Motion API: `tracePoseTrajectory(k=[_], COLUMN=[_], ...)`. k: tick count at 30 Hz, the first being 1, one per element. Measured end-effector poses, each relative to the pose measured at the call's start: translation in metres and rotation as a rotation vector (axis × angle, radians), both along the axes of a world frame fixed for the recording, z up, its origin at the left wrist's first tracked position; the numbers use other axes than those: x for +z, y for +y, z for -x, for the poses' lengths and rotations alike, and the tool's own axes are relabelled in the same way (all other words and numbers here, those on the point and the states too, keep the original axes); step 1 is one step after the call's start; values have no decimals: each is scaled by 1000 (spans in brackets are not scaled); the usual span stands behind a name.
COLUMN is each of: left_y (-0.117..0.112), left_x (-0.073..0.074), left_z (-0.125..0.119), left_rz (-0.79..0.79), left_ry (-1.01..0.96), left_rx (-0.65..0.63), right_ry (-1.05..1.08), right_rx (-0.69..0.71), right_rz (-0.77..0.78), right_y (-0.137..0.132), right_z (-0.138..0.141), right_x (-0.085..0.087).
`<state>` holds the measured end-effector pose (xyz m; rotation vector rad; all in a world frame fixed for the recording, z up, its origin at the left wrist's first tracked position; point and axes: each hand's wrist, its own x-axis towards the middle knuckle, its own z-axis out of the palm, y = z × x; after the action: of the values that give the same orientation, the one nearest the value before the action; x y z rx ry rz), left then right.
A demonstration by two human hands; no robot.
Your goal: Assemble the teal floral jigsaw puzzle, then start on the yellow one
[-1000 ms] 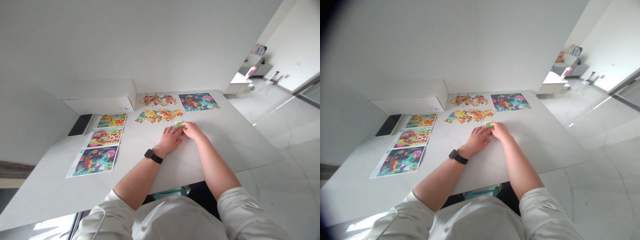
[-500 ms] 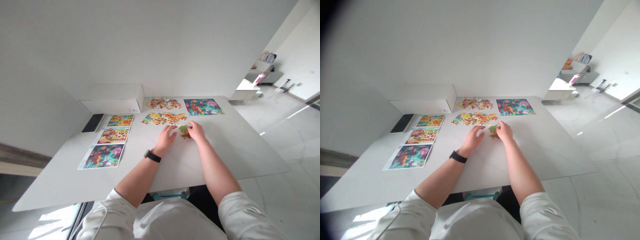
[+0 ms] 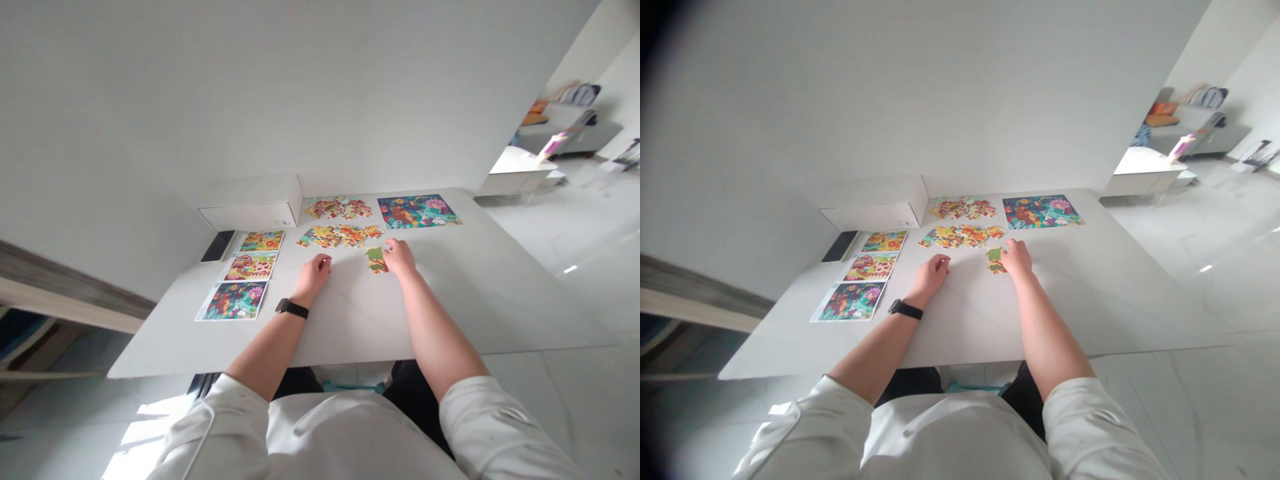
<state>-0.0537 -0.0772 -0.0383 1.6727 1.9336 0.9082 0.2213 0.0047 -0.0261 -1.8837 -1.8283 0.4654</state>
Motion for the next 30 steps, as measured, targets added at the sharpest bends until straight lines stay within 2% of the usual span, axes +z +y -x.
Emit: tracePoseTrajectory(k=[5,11,16,30], left_y=[0,1,2,12], left_x=[-1,-2,-2,-11], left_z=[-5,-5,-3,15], left_rz=[-25,-13,-19,-71], left_ry=[100,118,94,-246], left_rx=[-62,-63,-78,-84], right_ry=[21,24,-2,-123], right_rx=[-7,-1,2,-14], right_rz=[-7,-8,9,45], right_y=[2,5,6,1], right_z=[-1,0,2,6], right_x=[-7,-15,-14,-11])
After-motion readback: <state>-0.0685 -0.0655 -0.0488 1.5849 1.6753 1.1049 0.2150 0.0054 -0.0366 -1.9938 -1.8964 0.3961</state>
